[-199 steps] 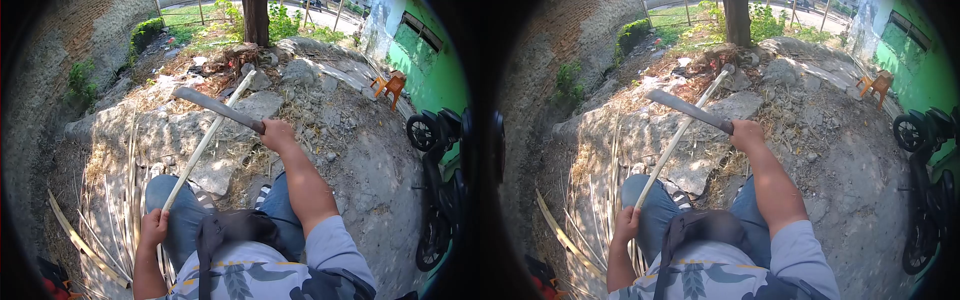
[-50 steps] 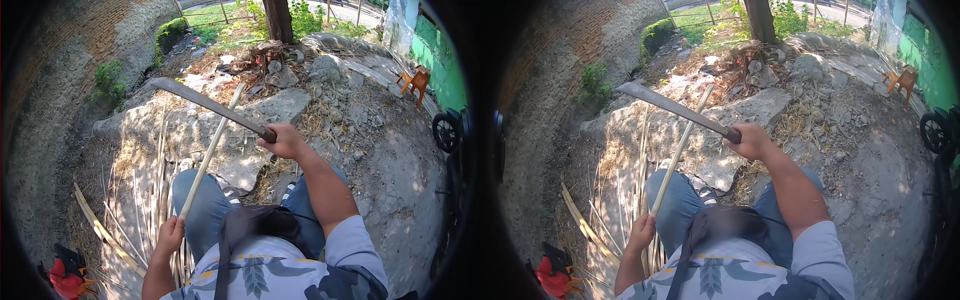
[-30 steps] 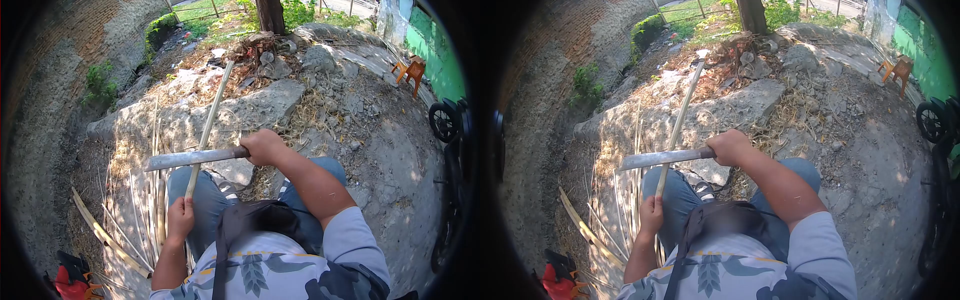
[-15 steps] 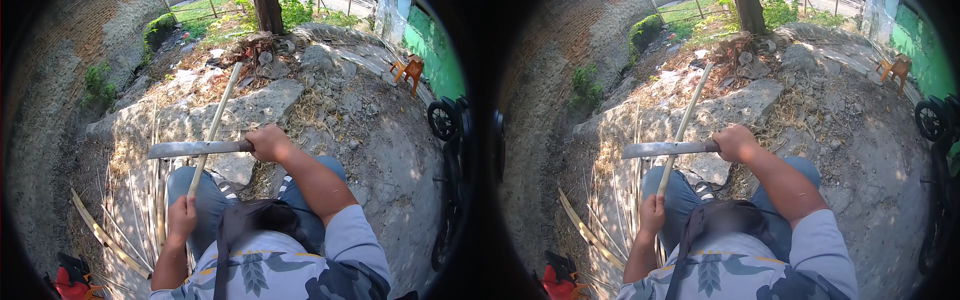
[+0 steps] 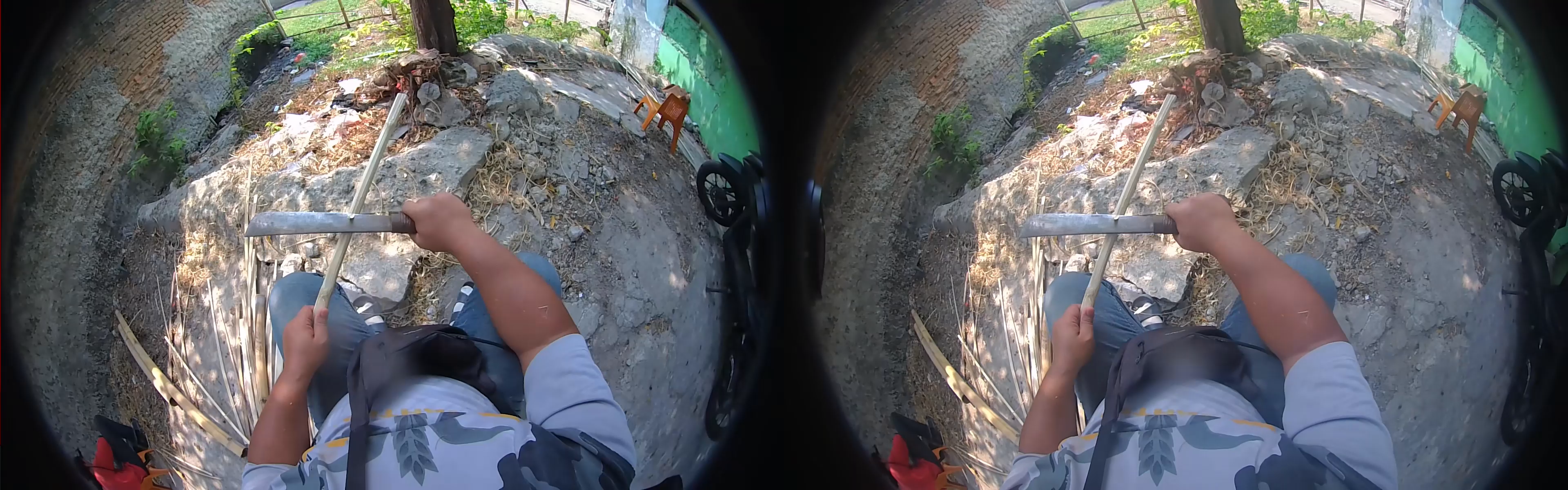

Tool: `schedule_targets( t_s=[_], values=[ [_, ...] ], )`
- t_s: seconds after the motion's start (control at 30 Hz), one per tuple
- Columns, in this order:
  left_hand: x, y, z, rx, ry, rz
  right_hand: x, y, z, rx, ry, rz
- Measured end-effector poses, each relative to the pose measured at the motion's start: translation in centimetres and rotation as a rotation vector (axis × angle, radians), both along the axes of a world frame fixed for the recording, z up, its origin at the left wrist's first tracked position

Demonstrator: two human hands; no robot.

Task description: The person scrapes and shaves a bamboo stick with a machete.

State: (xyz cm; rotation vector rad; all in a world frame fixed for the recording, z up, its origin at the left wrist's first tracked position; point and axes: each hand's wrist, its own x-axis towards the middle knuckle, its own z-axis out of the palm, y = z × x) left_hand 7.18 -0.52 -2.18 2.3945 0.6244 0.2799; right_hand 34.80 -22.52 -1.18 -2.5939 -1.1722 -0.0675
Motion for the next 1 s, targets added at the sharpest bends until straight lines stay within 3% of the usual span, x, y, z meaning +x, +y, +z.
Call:
schedule_targets(
  t_s=[0.27, 0.4, 0.53, 0.73, 0.87, 1.0],
  values=[
    [-0.1, 0.3, -0.3, 0.018, 0.027, 0.001, -2.7, 2.3, -1.7, -0.036, -0.047, 0.282],
    [-0.5, 0.3, 0.2, -0.058, 0.036, 0.003, 0.6, 0.6, -0.5, -0.034, 0.055, -0.035],
    [-0.1, 1.0, -0.4, -0.049, 0.057, -0.02, 0.4, 0.0, -0.3, -0.062, 0.035, -0.068],
    [-0.4, 0.9, -0.4, -0.085, 0.06, -0.014, -0.2, -0.2, 0.6, -0.084, 0.074, 0.003],
    [-0.2, 1.6, -1.3, -0.088, 0.039, 0.007, -1.8, 1.5, -1.4, 0.036, -0.022, 0.217],
    [-0.6, 1.2, -0.5, -0.117, 0.044, -0.002, -0.7, 1.1, -0.7, -0.044, -0.04, 0.15]
  ],
)
